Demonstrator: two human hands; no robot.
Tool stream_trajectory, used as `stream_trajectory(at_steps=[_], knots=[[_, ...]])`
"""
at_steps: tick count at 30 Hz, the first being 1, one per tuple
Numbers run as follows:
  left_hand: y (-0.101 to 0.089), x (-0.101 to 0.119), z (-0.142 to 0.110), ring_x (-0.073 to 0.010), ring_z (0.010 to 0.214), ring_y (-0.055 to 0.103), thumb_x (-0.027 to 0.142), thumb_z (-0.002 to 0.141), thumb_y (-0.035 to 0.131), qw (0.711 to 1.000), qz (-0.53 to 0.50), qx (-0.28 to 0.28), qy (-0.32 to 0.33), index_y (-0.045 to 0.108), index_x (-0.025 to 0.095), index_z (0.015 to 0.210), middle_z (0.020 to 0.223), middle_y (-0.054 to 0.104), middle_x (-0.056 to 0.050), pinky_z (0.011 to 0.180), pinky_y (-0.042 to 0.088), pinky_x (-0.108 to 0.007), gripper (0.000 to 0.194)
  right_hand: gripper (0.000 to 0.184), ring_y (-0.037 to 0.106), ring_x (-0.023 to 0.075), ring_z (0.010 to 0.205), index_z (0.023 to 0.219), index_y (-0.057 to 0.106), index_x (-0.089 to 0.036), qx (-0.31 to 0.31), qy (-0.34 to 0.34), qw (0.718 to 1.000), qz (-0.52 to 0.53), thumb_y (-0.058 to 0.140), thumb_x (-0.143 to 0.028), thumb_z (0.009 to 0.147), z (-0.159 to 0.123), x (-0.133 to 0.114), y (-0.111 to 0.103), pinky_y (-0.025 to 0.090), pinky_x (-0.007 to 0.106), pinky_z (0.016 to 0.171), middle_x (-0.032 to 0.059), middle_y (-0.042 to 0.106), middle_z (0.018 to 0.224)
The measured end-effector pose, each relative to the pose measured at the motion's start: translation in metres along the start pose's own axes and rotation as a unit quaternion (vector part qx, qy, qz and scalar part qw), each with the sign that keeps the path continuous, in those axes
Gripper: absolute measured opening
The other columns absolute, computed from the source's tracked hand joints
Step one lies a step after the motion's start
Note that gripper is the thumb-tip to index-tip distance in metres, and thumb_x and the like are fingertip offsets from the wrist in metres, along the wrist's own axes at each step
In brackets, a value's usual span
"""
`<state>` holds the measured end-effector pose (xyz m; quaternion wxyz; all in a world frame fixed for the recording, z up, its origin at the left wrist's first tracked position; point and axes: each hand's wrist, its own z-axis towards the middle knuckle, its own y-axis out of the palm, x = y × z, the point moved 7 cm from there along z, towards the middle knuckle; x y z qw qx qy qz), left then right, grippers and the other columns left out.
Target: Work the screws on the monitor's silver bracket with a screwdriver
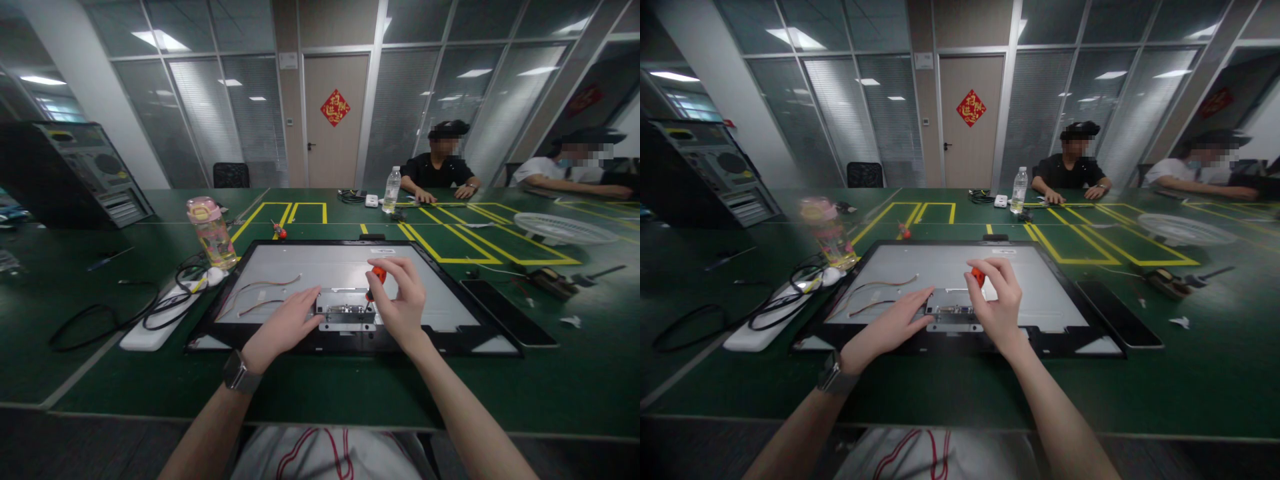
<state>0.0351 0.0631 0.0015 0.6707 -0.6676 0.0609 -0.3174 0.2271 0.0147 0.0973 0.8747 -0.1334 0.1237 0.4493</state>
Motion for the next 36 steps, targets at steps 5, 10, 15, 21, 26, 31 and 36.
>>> stream_trajectory(at_steps=[5, 10, 15, 21, 26, 31, 36], knots=[[0.0, 0.0, 0.001, -0.0223, 0.137, 0.039, 0.041, 0.096, 0.043, 1.0, -0.002, 0.003, 0.005, 0.035, 0.017, 0.144, 0.15, 0.04, -0.011, 0.113, 0.026, -0.035, 0.055, 0.009, 0.056, 0.0145, 0.066, 0.089, 0.065, -0.022, 0.019, -0.007, 1.0, -0.001, 0.068, -0.017, 0.082, 0.0, -0.001, -0.004, 0.049, 0.03, 0.062, 0.0003, 0.054, 0.079], [0.001, 0.0, 0.001, -0.0217, 0.137, 0.038, 0.04, 0.096, 0.043, 1.0, 0.001, 0.001, 0.007, 0.035, 0.016, 0.144, 0.151, 0.039, -0.011, 0.113, 0.026, -0.034, 0.054, 0.012, 0.059, 0.017, 0.071, 0.094, 0.066, -0.021, 0.032, 0.001, 0.999, -0.02, 0.064, -0.015, 0.085, -0.001, 0.0, -0.005, 0.05, 0.033, 0.068, 0.0018, 0.058, 0.079], [0.0, 0.0, 0.001, -0.0215, 0.138, 0.038, 0.04, 0.096, 0.043, 1.0, 0.001, 0.0, 0.003, 0.035, 0.015, 0.145, 0.151, 0.039, -0.011, 0.114, 0.025, -0.034, 0.056, 0.019, 0.064, 0.0192, 0.078, 0.106, 0.063, -0.02, -0.004, 0.046, 0.999, 0.019, 0.051, -0.018, 0.092, -0.005, 0.009, 0.001, 0.052, 0.036, 0.073, 0.0069, 0.067, 0.09], [0.0, 0.001, 0.0, -0.0223, 0.137, 0.038, 0.04, 0.096, 0.042, 1.0, -0.003, -0.003, 0.0, 0.034, 0.015, 0.145, 0.151, 0.039, -0.012, 0.113, 0.026, -0.035, 0.055, 0.02, 0.065, 0.0196, 0.083, 0.106, 0.063, -0.021, -0.033, 0.052, 0.997, 0.05, 0.048, -0.018, 0.093, -0.006, 0.011, 0.005, 0.052, 0.038, 0.076, 0.0067, 0.067, 0.094], [-0.002, 0.002, 0.0, -0.0224, 0.138, 0.038, 0.04, 0.096, 0.042, 1.0, -0.003, -0.001, 0.004, 0.035, 0.016, 0.144, 0.151, 0.039, -0.012, 0.114, 0.025, -0.036, 0.054, 0.008, 0.059, 0.0189, 0.078, 0.093, 0.067, -0.022, 0.027, 0.0, 0.999, -0.02, 0.062, -0.02, 0.086, -0.002, 0.002, -0.003, 0.051, 0.036, 0.07, 0.0041, 0.057, 0.086], [-0.002, 0.003, 0.0, -0.0225, 0.137, 0.038, 0.04, 0.096, 0.042, 1.0, 0.001, -0.001, 0.003, 0.035, 0.017, 0.144, 0.151, 0.039, -0.011, 0.113, 0.026, -0.036, 0.054, 0.012, 0.058, 0.0192, 0.076, 0.093, 0.067, -0.022, 0.05, 0.024, 0.998, -0.041, 0.056, -0.02, 0.089, -0.001, 0.006, -0.007, 0.05, 0.036, 0.069, 0.0042, 0.057, 0.082], [0.0, 0.001, 0.0, -0.0224, 0.138, 0.038, 0.04, 0.096, 0.043, 1.0, 0.003, -0.001, 0.004, 0.034, 0.014, 0.145, 0.15, 0.039, -0.012, 0.114, 0.025, -0.034, 0.056, 0.021, 0.062, 0.0207, 0.084, 0.102, 0.066, -0.019, 0.023, 0.056, 0.998, 0.003, 0.047, -0.019, 0.093, -0.002, 0.01, -0.005, 0.05, 0.037, 0.074, 0.0068, 0.065, 0.088]])
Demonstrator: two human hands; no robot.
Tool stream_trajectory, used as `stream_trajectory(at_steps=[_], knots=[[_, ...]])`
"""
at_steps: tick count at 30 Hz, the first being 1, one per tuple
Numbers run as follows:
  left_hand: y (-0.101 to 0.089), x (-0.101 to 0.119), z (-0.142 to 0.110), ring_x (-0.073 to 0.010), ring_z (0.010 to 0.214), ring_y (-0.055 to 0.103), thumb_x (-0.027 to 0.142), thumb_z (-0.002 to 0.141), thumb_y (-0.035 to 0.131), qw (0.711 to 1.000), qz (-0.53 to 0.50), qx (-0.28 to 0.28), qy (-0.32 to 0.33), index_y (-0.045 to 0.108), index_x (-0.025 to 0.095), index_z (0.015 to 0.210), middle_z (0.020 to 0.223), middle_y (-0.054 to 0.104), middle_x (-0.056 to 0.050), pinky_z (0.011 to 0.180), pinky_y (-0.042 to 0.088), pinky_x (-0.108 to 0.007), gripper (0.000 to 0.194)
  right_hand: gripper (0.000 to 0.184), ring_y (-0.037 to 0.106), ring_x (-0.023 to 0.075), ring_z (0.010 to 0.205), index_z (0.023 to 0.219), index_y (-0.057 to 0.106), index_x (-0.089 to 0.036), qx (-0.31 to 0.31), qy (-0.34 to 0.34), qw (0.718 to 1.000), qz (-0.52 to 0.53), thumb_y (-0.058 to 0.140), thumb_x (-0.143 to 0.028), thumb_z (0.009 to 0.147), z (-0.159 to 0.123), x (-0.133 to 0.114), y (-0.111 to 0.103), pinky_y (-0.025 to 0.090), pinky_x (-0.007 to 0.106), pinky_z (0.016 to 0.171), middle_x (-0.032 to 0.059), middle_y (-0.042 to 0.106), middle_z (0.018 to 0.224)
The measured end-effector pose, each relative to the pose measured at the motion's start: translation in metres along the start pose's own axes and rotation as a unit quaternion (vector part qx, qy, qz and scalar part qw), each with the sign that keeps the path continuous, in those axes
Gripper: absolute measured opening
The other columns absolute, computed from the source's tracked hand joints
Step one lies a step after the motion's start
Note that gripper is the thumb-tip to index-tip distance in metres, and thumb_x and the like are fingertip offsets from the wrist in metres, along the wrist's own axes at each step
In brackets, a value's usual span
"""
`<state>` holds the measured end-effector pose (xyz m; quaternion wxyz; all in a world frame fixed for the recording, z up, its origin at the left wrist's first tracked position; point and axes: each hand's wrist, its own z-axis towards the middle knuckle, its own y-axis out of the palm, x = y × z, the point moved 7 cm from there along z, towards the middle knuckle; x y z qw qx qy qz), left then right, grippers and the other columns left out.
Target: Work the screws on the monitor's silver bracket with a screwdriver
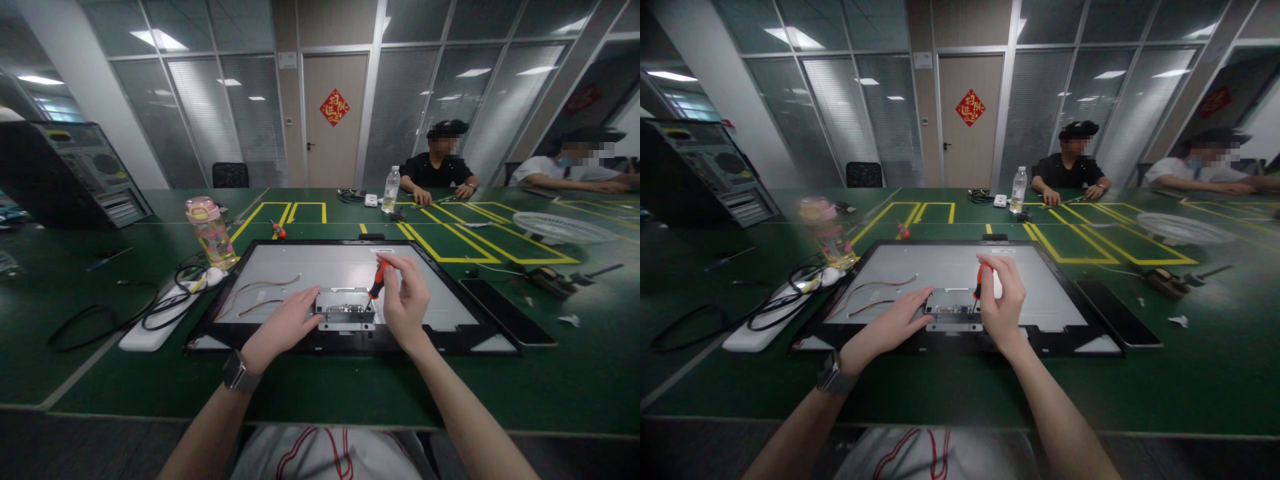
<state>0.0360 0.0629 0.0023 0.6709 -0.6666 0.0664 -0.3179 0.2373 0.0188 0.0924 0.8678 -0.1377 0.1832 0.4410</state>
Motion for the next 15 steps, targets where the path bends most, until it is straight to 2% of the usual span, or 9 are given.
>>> stream_trajectory(at_steps=[4, 9, 15], knots=[[0.0002, 0.0003, 0.0, -0.022, 0.138, 0.037, 0.039, 0.096, 0.043, 1.0, -0.003, -0.008, -0.002, 0.034, 0.011, 0.145, 0.151, 0.038, -0.013, 0.114, 0.024, -0.034, 0.057, 0.025, 0.063, 0.0201, 0.081, 0.103, 0.065, -0.019, -0.017, 0.012, 0.999, 0.032, 0.04, -0.02, 0.095, -0.0016, 0.0023, 0.0022, 0.05, 0.036, 0.074, 0.0064, 0.066, 0.088], [-0.0012, 0.0017, -0.0006, -0.0218, 0.138, 0.037, 0.039, 0.096, 0.042, 1.0, -0.006, -0.008, -0.004, 0.034, 0.013, 0.145, 0.151, 0.038, -0.013, 0.114, 0.025, -0.035, 0.056, 0.008, 0.058, 0.0178, 0.073, 0.091, 0.066, -0.021, -0.004, -0.034, 0.999, -0.006, 0.059, -0.02, 0.087, -0.0016, -0.0038, 0.0024, 0.05, 0.035, 0.07, 0.0033, 0.059, 0.082], [-0.0001, 0.0007, -0.0002, -0.0223, 0.138, 0.037, 0.04, 0.096, 0.042, 1.0, -0.007, -0.003, 0.0, 0.034, 0.015, 0.145, 0.151, 0.039, -0.012, 0.113, 0.026, -0.035, 0.055, 0.01, 0.057, 0.0172, 0.072, 0.092, 0.066, -0.021, 0.015, -0.035, 0.999, -0.027, 0.058, -0.017, 0.088, 0.0008, -0.0051, -0.0002, 0.049, 0.034, 0.068, 0.0034, 0.057, 0.082]])
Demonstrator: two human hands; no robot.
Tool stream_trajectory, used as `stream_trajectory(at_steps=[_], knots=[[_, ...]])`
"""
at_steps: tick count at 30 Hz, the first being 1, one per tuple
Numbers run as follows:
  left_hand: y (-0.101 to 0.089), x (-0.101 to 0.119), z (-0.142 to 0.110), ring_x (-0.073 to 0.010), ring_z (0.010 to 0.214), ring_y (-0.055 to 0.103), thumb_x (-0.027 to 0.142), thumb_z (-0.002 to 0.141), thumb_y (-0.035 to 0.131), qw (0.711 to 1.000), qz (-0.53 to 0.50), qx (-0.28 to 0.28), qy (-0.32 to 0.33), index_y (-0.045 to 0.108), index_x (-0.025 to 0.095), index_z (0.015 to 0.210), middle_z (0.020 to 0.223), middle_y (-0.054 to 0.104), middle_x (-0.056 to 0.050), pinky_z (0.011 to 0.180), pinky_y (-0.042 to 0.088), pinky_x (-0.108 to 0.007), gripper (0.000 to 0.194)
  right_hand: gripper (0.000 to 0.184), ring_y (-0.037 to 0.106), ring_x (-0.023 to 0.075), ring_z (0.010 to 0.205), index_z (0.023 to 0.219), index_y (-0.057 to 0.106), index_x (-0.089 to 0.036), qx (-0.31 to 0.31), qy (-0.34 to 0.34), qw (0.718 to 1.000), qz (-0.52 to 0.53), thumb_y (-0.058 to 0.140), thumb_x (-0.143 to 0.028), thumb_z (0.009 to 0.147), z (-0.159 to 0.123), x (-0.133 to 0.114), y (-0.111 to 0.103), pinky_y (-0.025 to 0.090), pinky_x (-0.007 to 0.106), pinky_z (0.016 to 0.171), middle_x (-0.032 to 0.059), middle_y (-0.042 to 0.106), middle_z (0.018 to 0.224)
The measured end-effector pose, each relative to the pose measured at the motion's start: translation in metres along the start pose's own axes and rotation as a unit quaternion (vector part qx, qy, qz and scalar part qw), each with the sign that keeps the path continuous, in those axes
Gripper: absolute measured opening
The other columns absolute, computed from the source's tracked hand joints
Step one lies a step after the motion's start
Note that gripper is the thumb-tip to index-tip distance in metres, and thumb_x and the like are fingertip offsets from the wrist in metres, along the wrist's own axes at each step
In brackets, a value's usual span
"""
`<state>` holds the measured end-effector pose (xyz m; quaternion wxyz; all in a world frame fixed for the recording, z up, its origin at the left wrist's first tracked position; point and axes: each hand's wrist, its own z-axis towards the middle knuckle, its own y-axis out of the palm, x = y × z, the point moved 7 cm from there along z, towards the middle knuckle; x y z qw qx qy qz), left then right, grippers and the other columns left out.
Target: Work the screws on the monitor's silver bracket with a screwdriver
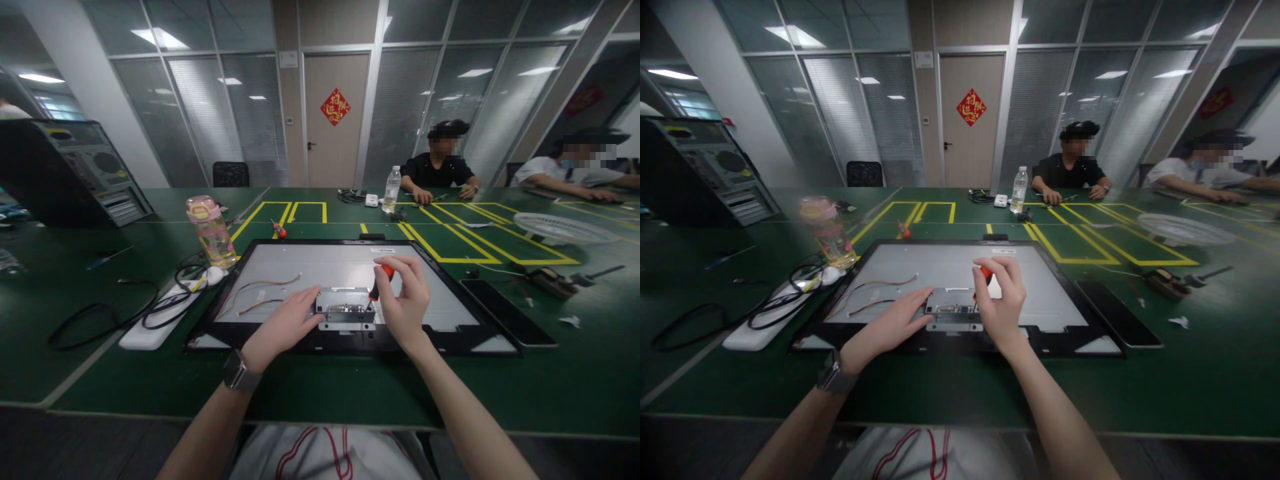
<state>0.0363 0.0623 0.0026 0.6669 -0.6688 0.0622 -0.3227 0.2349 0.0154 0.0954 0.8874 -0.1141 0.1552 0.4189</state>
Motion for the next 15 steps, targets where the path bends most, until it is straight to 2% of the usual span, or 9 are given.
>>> stream_trajectory(at_steps=[5, 10, 15], knots=[[0.0021, -0.0024, 0.0013, -0.0228, 0.138, 0.038, 0.041, 0.096, 0.041, 1.0, 0.0, 0.002, 0.002, 0.034, 0.017, 0.145, 0.151, 0.039, -0.012, 0.113, 0.026, -0.036, 0.055, 0.015, 0.059, 0.019, 0.076, 0.096, 0.066, -0.02, -0.003, 0.013, 1.0, 0.005, 0.052, -0.016, 0.091, 0.0001, 0.0013, 0.0002, 0.05, 0.035, 0.071, 0.0052, 0.061, 0.084], [0.0027, -0.0036, 0.0009, -0.0227, 0.138, 0.037, 0.041, 0.095, 0.043, 1.0, -0.004, 0.002, 0.003, 0.033, 0.017, 0.145, 0.151, 0.038, -0.012, 0.113, 0.025, -0.036, 0.056, 0.025, 0.061, 0.0204, 0.084, 0.105, 0.064, -0.019, -0.037, 0.028, 0.998, 0.036, 0.043, -0.015, 0.094, -0.0014, 0.0035, 0.0049, 0.05, 0.037, 0.076, 0.007, 0.064, 0.089], [0.0006, -0.0011, 0.0003, -0.0223, 0.137, 0.038, 0.038, 0.095, 0.043, 1.0, -0.001, 0.001, -0.001, 0.034, 0.016, 0.145, 0.151, 0.039, -0.012, 0.113, 0.026, -0.036, 0.055, 0.021, 0.059, 0.0177, 0.073, 0.102, 0.067, -0.021, -0.024, 0.008, 1.0, 0.013, 0.05, -0.017, 0.091, -0.0012, 0.0008, 0.0034, 0.05, 0.035, 0.07, 0.0061, 0.063, 0.089]])
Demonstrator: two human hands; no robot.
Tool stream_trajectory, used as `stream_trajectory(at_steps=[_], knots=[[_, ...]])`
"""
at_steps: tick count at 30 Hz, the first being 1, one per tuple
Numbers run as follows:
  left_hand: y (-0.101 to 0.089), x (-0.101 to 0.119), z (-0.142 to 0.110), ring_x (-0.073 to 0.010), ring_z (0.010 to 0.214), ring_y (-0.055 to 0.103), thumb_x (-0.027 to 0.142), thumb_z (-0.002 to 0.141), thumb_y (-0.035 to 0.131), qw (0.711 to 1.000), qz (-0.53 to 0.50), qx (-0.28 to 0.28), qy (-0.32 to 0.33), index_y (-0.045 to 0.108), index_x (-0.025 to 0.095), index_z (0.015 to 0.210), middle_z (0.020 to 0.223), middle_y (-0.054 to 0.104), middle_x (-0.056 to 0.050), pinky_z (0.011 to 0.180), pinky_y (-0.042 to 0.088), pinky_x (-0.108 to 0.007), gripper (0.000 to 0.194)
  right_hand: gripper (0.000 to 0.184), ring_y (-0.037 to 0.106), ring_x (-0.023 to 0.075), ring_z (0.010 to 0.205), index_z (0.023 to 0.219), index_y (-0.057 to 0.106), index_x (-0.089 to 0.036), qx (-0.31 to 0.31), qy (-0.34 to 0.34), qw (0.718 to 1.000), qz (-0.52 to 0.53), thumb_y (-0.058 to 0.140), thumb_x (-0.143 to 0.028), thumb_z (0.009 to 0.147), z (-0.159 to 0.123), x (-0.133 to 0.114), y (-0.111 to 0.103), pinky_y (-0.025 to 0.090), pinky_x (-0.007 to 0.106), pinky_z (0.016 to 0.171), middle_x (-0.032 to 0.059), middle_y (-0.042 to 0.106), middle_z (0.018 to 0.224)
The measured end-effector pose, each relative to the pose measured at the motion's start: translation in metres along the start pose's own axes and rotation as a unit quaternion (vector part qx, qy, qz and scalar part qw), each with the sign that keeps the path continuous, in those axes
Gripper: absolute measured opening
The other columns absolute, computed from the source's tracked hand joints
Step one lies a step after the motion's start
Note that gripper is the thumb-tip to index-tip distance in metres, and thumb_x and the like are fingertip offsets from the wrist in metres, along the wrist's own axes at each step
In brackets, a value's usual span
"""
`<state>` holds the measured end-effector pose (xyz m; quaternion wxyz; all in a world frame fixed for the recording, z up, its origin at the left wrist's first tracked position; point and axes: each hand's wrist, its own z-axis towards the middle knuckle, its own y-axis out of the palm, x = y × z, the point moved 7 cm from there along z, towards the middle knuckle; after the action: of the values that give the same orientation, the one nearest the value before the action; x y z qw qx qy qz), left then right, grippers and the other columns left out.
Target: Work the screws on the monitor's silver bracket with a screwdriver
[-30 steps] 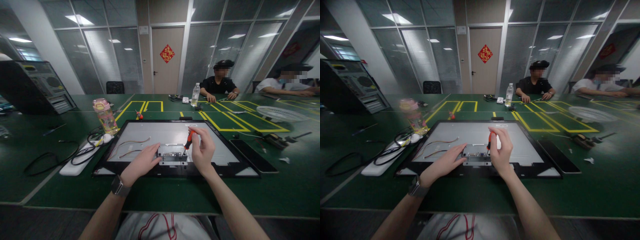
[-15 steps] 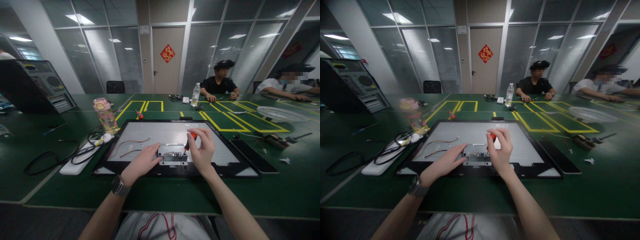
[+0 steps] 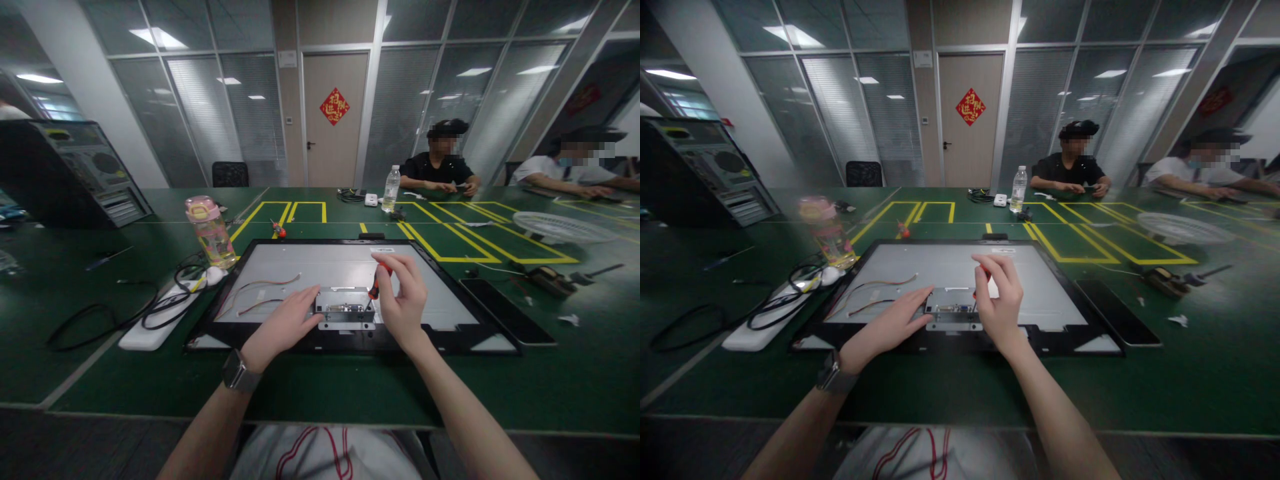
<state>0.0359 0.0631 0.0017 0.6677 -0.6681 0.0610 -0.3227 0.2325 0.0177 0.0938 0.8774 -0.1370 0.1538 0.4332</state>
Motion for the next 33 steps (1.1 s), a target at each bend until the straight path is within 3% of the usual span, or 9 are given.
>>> stream_trajectory(at_steps=[6, 13, 23, 33], knots=[[0.002, -0.002, 0.001, -0.022, 0.138, 0.038, 0.039, 0.095, 0.043, 1.0, -0.002, 0.002, 0.004, 0.033, 0.018, 0.145, 0.151, 0.038, -0.011, 0.113, 0.026, -0.035, 0.056, 0.023, 0.063, 0.0213, 0.082, 0.102, 0.067, -0.02, 0.005, 0.012, 1.0, 0.006, 0.046, -0.018, 0.092, 0.0, 0.001, -0.001, 0.051, 0.037, 0.073, 0.0074, 0.066, 0.09], [0.001, -0.001, 0.0, -0.0222, 0.137, 0.038, 0.04, 0.095, 0.042, 1.0, 0.001, -0.001, -0.003, 0.034, 0.017, 0.145, 0.151, 0.039, -0.011, 0.113, 0.025, -0.035, 0.055, 0.023, 0.063, 0.0192, 0.078, 0.102, 0.065, -0.019, -0.002, 0.026, 0.999, 0.023, 0.043, -0.019, 0.095, -0.001, 0.003, -0.001, 0.051, 0.034, 0.071, 0.0059, 0.066, 0.084], [0.001, -0.001, 0.0, -0.0218, 0.138, 0.037, 0.041, 0.096, 0.043, 1.0, 0.005, -0.001, 0.001, 0.033, 0.015, 0.146, 0.151, 0.038, -0.011, 0.113, 0.025, -0.033, 0.057, 0.007, 0.062, 0.0183, 0.074, 0.092, 0.063, -0.021, -0.005, -0.021, 1.0, 0.014, 0.061, -0.017, 0.087, -0.002, -0.002, 0.001, 0.05, 0.034, 0.068, 0.0028, 0.064, 0.079], [0.002, -0.001, 0.0, -0.0219, 0.138, 0.037, 0.04, 0.096, 0.042, 1.0, 0.004, -0.002, 0.002, 0.033, 0.015, 0.145, 0.151, 0.038, -0.012, 0.114, 0.024, -0.034, 0.056, 0.022, 0.063, 0.0163, 0.075, 0.101, 0.058, -0.02, -0.033, 0.055, 0.995, 0.075, 0.037, -0.019, 0.097, -0.006, 0.011, 0.006, 0.05, 0.033, 0.068, 0.0048, 0.065, 0.088]])
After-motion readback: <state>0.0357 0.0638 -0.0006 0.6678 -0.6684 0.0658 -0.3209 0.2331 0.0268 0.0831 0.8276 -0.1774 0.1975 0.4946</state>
